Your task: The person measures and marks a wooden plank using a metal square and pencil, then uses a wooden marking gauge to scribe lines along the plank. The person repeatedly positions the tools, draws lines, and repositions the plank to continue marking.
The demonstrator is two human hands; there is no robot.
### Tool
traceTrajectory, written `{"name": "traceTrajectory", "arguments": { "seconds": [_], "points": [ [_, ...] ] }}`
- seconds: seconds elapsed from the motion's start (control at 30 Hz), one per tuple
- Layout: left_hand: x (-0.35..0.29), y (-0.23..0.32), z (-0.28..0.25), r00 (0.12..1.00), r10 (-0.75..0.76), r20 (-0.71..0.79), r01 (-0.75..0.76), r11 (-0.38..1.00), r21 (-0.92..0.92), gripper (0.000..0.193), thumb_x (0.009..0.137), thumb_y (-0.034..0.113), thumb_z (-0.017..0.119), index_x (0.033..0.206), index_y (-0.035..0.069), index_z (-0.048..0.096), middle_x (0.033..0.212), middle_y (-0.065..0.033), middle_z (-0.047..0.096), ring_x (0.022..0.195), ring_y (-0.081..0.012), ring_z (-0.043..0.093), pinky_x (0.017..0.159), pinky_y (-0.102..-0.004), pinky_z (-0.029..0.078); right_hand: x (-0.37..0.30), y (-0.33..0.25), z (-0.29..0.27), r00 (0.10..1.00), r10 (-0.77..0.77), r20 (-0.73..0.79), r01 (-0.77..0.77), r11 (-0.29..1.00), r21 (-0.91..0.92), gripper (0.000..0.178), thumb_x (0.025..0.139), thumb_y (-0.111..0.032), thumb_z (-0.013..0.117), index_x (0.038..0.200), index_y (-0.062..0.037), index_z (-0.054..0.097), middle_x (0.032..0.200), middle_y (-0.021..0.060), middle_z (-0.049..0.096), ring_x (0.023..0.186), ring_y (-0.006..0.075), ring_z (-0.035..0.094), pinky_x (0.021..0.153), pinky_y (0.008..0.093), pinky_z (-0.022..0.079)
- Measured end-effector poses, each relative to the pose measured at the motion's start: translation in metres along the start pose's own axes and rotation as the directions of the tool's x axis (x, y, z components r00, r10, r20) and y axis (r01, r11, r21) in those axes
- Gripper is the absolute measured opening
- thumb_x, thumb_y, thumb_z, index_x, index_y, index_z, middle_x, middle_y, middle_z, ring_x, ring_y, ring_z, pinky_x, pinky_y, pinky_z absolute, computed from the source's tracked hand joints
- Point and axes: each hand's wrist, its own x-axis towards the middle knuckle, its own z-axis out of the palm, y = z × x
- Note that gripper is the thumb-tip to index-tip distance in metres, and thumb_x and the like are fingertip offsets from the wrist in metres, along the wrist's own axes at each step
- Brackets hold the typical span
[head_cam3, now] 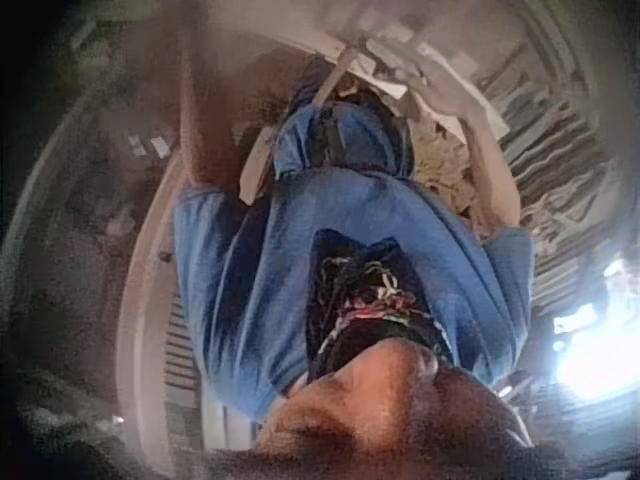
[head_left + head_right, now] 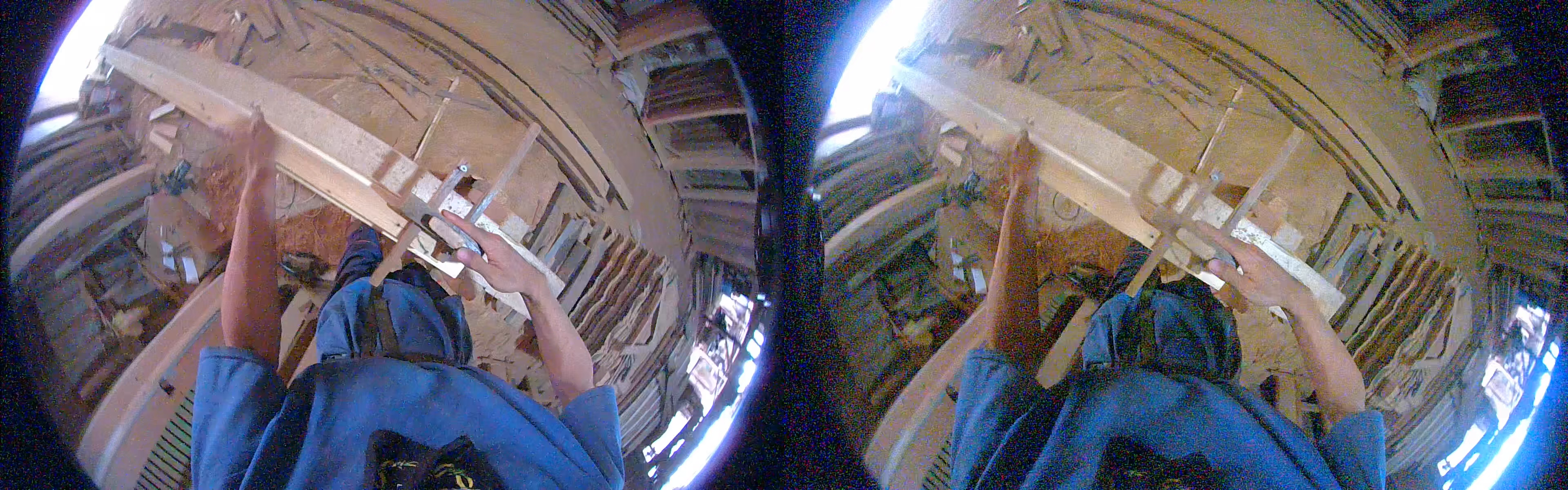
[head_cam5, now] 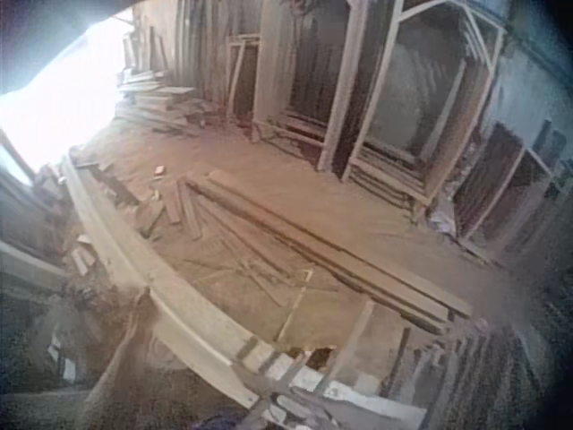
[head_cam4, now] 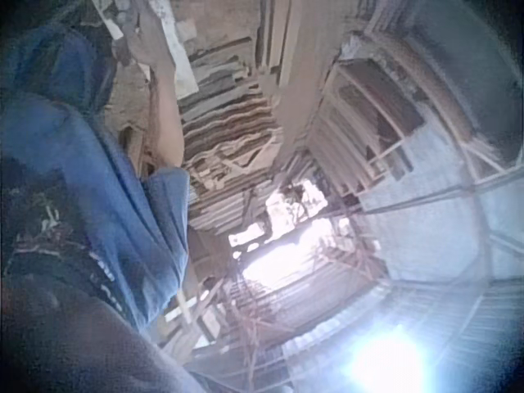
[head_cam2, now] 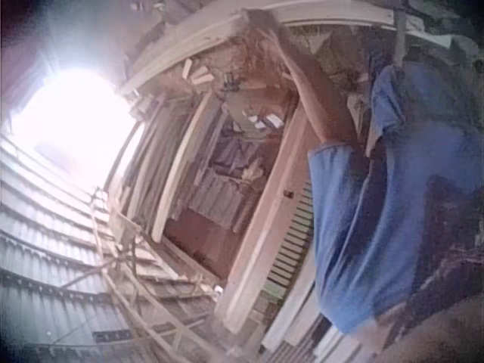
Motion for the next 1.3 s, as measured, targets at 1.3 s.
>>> {"name": "traceTrajectory", "arguments": {
  "seconds": [1.3],
  "points": [
    [-0.018,0.032,0.006,0.97,-0.074,-0.232,0.098,0.991,0.092,0.099,0.086,0.032,0.063,0.158,-0.009,0.009,0.149,-0.0318,0.045,0.136,-0.0421,0.05,0.117,-0.0434,0.036,0.038,-0.02,0.002,0.985,-0.162,-0.055,0.157,0.984,-0.087,0.067,0.106,-0.049,0.046,0.159,-0.0104,0.033,0.146,0.0265,0.053,0.135,0.0388,0.053,0.113,0.0449,0.038]
  ]
}}
